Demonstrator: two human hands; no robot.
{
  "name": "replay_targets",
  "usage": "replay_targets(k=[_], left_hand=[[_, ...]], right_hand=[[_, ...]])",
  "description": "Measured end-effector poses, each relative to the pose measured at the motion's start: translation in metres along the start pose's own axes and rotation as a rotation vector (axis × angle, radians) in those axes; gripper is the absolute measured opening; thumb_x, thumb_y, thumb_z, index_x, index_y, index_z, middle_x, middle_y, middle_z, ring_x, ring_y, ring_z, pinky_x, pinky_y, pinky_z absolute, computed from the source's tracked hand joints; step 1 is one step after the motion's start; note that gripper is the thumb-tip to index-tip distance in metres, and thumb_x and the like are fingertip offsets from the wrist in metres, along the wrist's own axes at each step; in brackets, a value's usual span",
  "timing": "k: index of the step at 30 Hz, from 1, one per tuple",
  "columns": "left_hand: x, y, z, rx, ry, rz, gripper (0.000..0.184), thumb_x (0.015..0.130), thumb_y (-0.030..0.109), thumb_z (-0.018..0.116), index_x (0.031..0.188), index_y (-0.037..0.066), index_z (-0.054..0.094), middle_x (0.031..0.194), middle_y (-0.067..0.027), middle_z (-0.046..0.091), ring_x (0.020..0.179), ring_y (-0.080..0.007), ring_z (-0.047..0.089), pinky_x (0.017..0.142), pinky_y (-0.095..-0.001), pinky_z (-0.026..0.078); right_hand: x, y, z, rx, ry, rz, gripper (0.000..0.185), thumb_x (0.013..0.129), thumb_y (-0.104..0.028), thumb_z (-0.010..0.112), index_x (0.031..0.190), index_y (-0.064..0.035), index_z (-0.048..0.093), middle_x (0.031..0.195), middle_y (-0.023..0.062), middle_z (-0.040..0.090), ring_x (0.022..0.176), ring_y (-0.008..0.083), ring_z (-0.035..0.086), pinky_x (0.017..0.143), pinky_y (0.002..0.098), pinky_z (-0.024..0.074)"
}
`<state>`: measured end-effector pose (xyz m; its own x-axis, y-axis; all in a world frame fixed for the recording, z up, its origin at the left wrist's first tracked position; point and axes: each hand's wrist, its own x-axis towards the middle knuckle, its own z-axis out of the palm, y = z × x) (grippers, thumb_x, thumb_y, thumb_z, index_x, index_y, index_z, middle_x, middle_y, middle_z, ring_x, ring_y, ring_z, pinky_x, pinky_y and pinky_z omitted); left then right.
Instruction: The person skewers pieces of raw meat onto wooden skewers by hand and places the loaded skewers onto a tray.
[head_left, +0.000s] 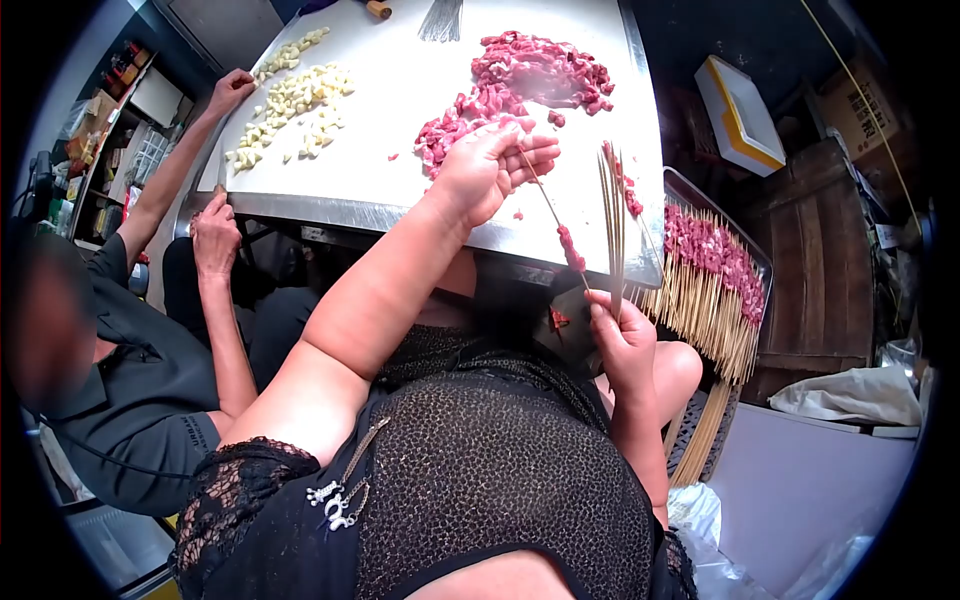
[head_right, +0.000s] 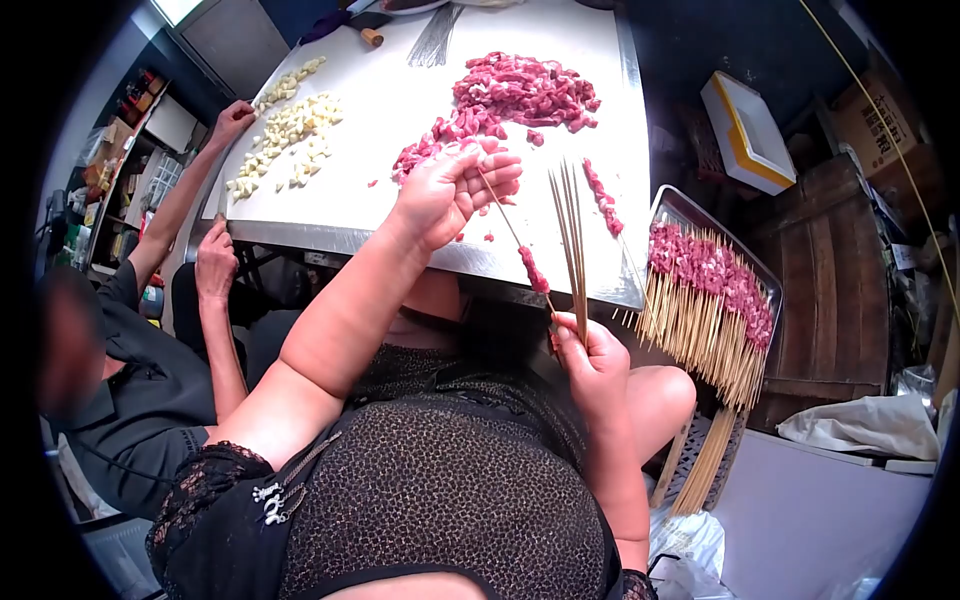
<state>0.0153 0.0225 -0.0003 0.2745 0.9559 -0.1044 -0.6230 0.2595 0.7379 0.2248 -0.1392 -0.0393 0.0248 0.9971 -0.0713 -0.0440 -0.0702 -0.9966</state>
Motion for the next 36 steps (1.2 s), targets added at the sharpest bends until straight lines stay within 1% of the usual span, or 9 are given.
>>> replay_targets(k=[4, 10, 13, 16, 20, 23, 27, 31, 36], left_hand=[[-0.004, -0.001, 0.005, 0.003, -0.021, -0.031, 0.034, 0.096, 0.017, 0.034, 0.119, -0.006, 0.042, 0.110, -0.0238, 0.056, 0.100, -0.0310, 0.059, 0.091, -0.0425, 0.047], [-0.004, -0.003, 0.000, -0.089, -0.068, -0.055, 0.031, 0.095, 0.017, 0.035, 0.113, -0.006, 0.046, 0.110, -0.0256, 0.056, 0.103, -0.0329, 0.057, 0.094, -0.0439, 0.044], [-0.004, -0.002, 0.001, -0.091, -0.049, -0.066, 0.029, 0.094, 0.016, 0.036, 0.110, -0.005, 0.047, 0.107, -0.0259, 0.057, 0.100, -0.0333, 0.058, 0.092, -0.0439, 0.045], [-0.007, -0.005, 0.005, 0.010, -0.022, -0.049, 0.026, 0.093, 0.014, 0.037, 0.107, -0.005, 0.048, 0.100, -0.0246, 0.060, 0.093, -0.0325, 0.061, 0.088, -0.0435, 0.048], [-0.008, -0.016, 0.004, 0.043, 0.000, -0.023, 0.024, 0.094, 0.015, 0.037, 0.104, -0.004, 0.049, 0.097, -0.0228, 0.061, 0.091, -0.0309, 0.062, 0.086, -0.0419, 0.050], [-0.012, -0.025, 0.010, 0.004, 0.039, -0.033, 0.023, 0.095, 0.016, 0.037, 0.101, -0.003, 0.049, 0.097, -0.0233, 0.061, 0.091, -0.0310, 0.062, 0.086, -0.0420, 0.050], [-0.017, -0.032, 0.014, 0.021, 0.044, 0.006, 0.026, 0.096, 0.019, 0.034, 0.098, -0.001, 0.050, 0.093, -0.0208, 0.061, 0.088, -0.0299, 0.062, 0.085, -0.0429, 0.050], [-0.016, -0.043, 0.012, -0.027, 0.074, 0.041, 0.028, 0.094, 0.018, 0.030, 0.095, -0.002, 0.050, 0.090, -0.0201, 0.061, 0.084, -0.0307, 0.062, 0.086, -0.0456, 0.049], [-0.013, -0.048, 0.012, -0.111, -0.008, 0.064, 0.027, 0.091, 0.017, 0.030, 0.090, -0.001, 0.050, 0.087, -0.0209, 0.061, 0.083, -0.0325, 0.061, 0.084, -0.0465, 0.048]], right_hand=[[0.002, -0.004, 0.006, -0.023, 0.001, 0.021, 0.016, 0.088, -0.004, 0.055, 0.100, 0.0019, 0.062, 0.070, -0.0020, 0.054, 0.060, 0.0037, 0.046, 0.053, 0.0172, 0.0368], [0.002, 0.000, 0.008, 0.029, 0.041, 0.103, 0.017, 0.088, -0.004, 0.054, 0.102, 0.0024, 0.061, 0.070, -0.0024, 0.053, 0.060, 0.0034, 0.044, 0.053, 0.0167, 0.0360], [0.003, -0.001, 0.008, 0.043, 0.042, 0.088, 0.017, 0.088, -0.004, 0.054, 0.102, 0.0024, 0.061, 0.071, -0.0023, 0.053, 0.060, 0.0032, 0.044, 0.053, 0.0168, 0.0358], [0.002, -0.002, 0.011, 0.103, 0.046, 0.087, 0.017, 0.088, -0.004, 0.054, 0.103, 0.0018, 0.061, 0.071, -0.0025, 0.053, 0.060, 0.0030, 0.044, 0.052, 0.0165, 0.0357], [0.001, 0.006, 0.011, 0.060, 0.056, 0.082, 0.016, 0.088, -0.004, 0.055, 0.103, 0.0012, 0.061, 0.071, -0.0029, 0.053, 0.059, 0.0028, 0.044, 0.052, 0.0164, 0.0352], [0.000, 0.007, 0.012, 0.067, 0.054, 0.090, 0.017, 0.088, -0.004, 0.055, 0.103, 0.0004, 0.061, 0.071, -0.0033, 0.052, 0.058, 0.0024, 0.043, 0.051, 0.0160, 0.0345], [-0.001, 0.007, 0.013, 0.061, 0.048, 0.125, 0.016, 0.088, -0.005, 0.055, 0.103, -0.0003, 0.062, 0.069, -0.0045, 0.051, 0.057, 0.0016, 0.041, 0.050, 0.0153, 0.0328], [-0.005, 0.008, 0.017, 0.113, 0.015, 0.144, 0.017, 0.089, -0.005, 0.054, 0.104, -0.0006, 0.061, 0.067, -0.0059, 0.049, 0.054, 0.0010, 0.039, 0.048, 0.0150, 0.0306], [-0.007, 0.008, 0.024, 0.170, 0.000, 0.172, 0.018, 0.089, -0.005, 0.054, 0.106, -0.0009, 0.060, 0.065, -0.0063, 0.047, 0.052, 0.0006, 0.037, 0.046, 0.0148, 0.0287]])
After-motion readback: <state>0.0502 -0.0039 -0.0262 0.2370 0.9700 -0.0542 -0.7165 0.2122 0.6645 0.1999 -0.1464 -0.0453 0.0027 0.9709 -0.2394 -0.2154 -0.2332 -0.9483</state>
